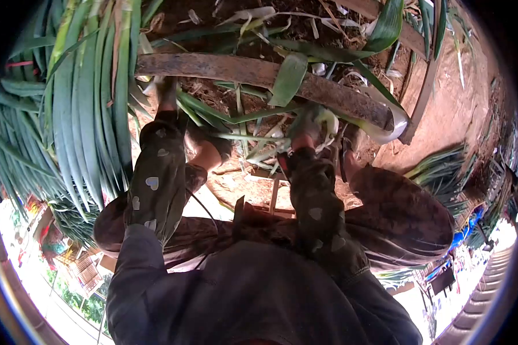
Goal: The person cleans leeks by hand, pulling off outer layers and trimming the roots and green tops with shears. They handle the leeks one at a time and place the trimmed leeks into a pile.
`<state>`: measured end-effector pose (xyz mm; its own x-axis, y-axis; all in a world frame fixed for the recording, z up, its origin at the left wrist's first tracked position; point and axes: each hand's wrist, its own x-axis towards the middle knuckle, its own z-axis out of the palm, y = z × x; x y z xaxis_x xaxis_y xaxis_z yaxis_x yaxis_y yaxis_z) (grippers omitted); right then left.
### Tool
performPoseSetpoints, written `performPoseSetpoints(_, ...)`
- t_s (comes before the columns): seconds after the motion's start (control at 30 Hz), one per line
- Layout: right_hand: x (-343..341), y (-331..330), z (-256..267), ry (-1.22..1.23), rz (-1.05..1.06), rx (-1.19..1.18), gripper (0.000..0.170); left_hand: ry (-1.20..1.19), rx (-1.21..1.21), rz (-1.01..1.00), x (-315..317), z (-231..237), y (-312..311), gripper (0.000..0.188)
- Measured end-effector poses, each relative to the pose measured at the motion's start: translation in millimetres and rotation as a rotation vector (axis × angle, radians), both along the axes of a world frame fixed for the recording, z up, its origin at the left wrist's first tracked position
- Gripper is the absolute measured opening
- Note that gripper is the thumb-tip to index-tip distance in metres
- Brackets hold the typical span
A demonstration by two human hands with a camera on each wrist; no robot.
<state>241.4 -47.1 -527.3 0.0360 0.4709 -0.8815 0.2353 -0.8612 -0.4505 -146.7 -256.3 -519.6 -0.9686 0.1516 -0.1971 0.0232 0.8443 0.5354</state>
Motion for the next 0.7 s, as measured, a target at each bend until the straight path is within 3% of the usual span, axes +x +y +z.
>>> performPoseSetpoints(0.23,-92.5,20.0,-8.5,0.012,0.597,0.346,0.057,-0.034,-0.018,-0.535,116.6,26.5,143.8,0.05)
performPoseSetpoints(0.4,-74.7,53.0,21.1,0.184,0.844,0.403,0.05,-0.15,0.15,-0.773,197.0,56.2,163.5,0.046)
performPoseSetpoints(0.47,-59.1,50.4,44.1,0.224,0.904,0.395,0.048,-0.215,0.242,-0.78,214.2,62.6,158.9,0.044)
performPoseSetpoints(0.57,-37.7,43.5,79.3,0.282,0.982,0.377,0.044,-0.437,0.595,-0.551,229.8,80.2,146.6,0.05)
performPoseSetpoints(0.63,-33.7,36.8,100.6,0.33,1.012,0.313,0.042,-0.439,0.308,-0.684,222.0,105.9,128.6,0.058)
performPoseSetpoints(0.67,-37.4,33.2,113.5,0.354,0.947,0.145,0.042,-0.433,0.159,-0.743,220.4,117.3,124.3,0.063)
performPoseSetpoints(0.7,-39.2,30.6,122.7,0.376,1.086,0.138,0.042,-0.418,0.219,-0.558,219.7,126.1,119.6,0.063)
